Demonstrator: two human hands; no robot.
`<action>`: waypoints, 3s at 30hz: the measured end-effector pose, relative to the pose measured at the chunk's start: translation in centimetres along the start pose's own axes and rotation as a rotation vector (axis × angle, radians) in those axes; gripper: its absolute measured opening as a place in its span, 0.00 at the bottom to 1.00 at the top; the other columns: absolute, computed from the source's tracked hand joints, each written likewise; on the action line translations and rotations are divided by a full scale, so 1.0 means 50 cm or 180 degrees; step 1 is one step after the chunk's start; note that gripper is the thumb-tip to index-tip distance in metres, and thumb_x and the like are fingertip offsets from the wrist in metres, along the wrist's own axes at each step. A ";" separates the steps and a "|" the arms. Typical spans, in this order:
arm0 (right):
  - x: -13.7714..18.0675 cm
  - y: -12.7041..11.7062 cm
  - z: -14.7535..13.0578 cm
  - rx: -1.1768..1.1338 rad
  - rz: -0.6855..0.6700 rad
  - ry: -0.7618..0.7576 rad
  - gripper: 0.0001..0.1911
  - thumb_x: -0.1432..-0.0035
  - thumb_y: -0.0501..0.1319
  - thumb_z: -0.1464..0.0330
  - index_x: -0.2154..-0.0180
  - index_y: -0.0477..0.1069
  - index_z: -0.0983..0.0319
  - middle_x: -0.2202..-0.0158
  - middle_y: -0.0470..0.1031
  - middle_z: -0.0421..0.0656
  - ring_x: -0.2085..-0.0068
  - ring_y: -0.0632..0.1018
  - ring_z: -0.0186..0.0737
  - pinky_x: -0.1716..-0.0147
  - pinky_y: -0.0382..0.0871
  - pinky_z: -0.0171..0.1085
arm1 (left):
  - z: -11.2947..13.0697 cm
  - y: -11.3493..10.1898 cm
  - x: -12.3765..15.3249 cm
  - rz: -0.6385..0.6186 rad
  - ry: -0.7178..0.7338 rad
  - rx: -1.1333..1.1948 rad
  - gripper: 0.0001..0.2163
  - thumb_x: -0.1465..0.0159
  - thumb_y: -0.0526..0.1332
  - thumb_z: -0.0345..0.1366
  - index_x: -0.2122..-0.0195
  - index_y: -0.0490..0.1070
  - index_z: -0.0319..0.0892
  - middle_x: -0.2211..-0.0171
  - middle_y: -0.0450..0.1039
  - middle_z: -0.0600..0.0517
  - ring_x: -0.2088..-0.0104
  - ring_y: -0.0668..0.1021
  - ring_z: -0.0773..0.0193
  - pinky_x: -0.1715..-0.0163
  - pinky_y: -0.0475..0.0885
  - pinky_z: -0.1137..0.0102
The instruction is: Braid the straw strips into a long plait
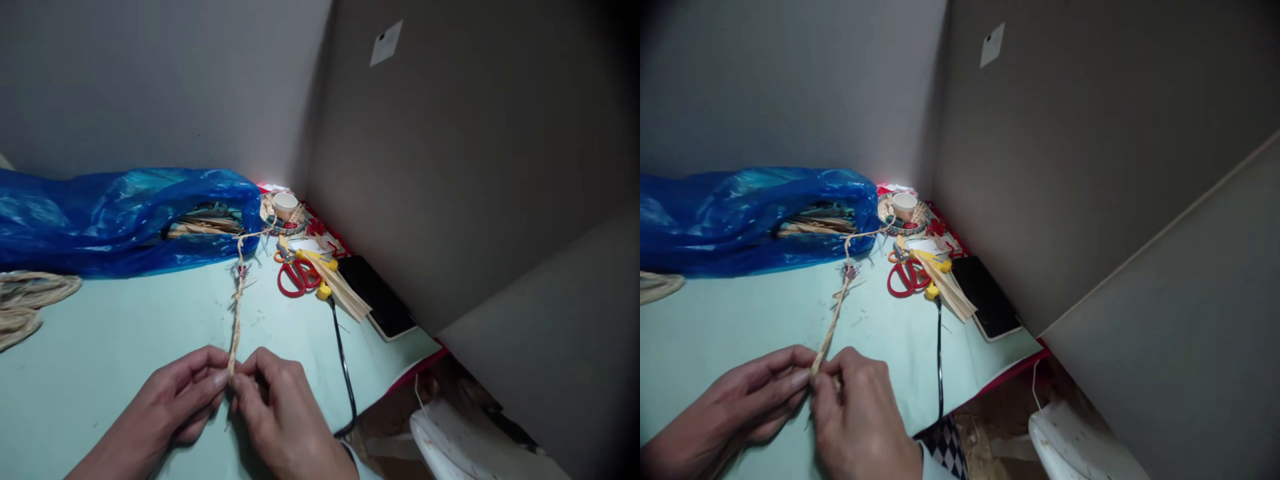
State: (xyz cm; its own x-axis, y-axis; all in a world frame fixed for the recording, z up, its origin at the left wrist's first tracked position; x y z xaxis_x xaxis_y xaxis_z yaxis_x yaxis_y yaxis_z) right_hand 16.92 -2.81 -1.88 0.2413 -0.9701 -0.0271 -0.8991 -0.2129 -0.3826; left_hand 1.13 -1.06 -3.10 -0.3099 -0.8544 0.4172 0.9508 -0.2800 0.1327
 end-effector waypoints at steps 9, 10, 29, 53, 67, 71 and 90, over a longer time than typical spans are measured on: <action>-0.025 -0.117 -0.042 0.1609 0.0275 -0.0346 0.17 0.27 0.52 0.62 0.65 0.74 0.61 0.67 0.79 0.45 0.67 0.76 0.40 0.68 0.64 0.35 | -0.013 -0.007 -0.007 0.0406 0.0146 -0.0201 0.22 0.48 0.72 0.57 0.75 0.74 0.41 0.82 0.61 0.60 0.83 0.48 0.77 0.82 0.40 0.76; -0.039 -0.158 -0.049 0.2033 0.0651 -0.0406 0.15 0.27 0.51 0.65 0.61 0.75 0.62 0.63 0.79 0.47 0.64 0.76 0.41 0.63 0.65 0.36 | -0.007 -0.005 -0.005 0.0418 0.0146 -0.0244 0.20 0.48 0.73 0.55 0.75 0.75 0.42 0.81 0.63 0.59 0.83 0.49 0.77 0.82 0.40 0.76; -0.146 -0.307 0.015 0.3401 0.1066 0.0128 0.07 0.37 0.59 0.73 0.64 0.76 0.65 0.63 0.80 0.53 0.62 0.77 0.47 0.67 0.57 0.39 | 0.003 -0.002 0.005 0.0746 0.0194 -0.0268 0.22 0.48 0.73 0.55 0.62 0.81 0.41 0.81 0.66 0.57 0.82 0.54 0.74 0.79 0.44 0.75; -0.006 -0.049 -0.042 0.0737 0.0224 -0.0351 0.07 0.36 0.57 0.67 0.67 0.69 0.60 0.71 0.72 0.41 0.70 0.71 0.38 0.69 0.60 0.37 | 0.068 0.027 0.024 0.0797 0.0704 -0.0600 0.05 0.50 0.72 0.40 0.77 0.82 0.45 0.83 0.70 0.56 0.75 0.71 0.62 0.73 0.66 0.71; -0.040 -0.050 -0.031 -0.0448 -0.0233 0.0330 0.05 0.42 0.62 0.69 0.71 0.69 0.62 0.77 0.65 0.36 0.74 0.65 0.33 0.74 0.57 0.33 | 0.043 0.013 0.011 0.0644 0.0725 -0.0619 0.08 0.44 0.71 0.42 0.70 0.85 0.43 0.73 0.83 0.52 0.72 0.78 0.60 0.68 0.73 0.69; -0.038 -0.050 -0.027 -0.0352 -0.0278 0.0023 0.09 0.42 0.65 0.66 0.70 0.69 0.62 0.76 0.65 0.35 0.73 0.65 0.33 0.73 0.57 0.33 | 0.045 0.011 0.011 0.0697 0.0819 -0.0785 0.07 0.43 0.69 0.39 0.69 0.86 0.44 0.71 0.85 0.52 0.69 0.80 0.58 0.67 0.74 0.70; -0.045 -0.089 -0.027 -0.1742 -0.0683 0.0430 0.16 0.46 0.72 0.59 0.68 0.71 0.63 0.72 0.68 0.37 0.70 0.65 0.33 0.69 0.57 0.33 | 0.042 0.018 0.009 0.0656 0.0742 -0.0542 0.08 0.45 0.70 0.42 0.69 0.84 0.43 0.72 0.82 0.53 0.71 0.78 0.61 0.70 0.71 0.72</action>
State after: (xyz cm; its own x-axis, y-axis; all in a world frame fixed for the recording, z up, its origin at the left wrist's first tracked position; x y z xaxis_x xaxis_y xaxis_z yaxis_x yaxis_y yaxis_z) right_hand 19.90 0.15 1.13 0.4217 -0.8974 0.1295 -0.9016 -0.3998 0.1653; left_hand 1.83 -0.78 -0.89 -0.1227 -0.9719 0.2007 0.9853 -0.1436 -0.0928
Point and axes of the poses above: each hand's wrist, its own x-axis away from the middle knuckle, its own y-axis out of the palm, z = x × y, the point moved 3 cm from there along -x, towards the middle knuckle
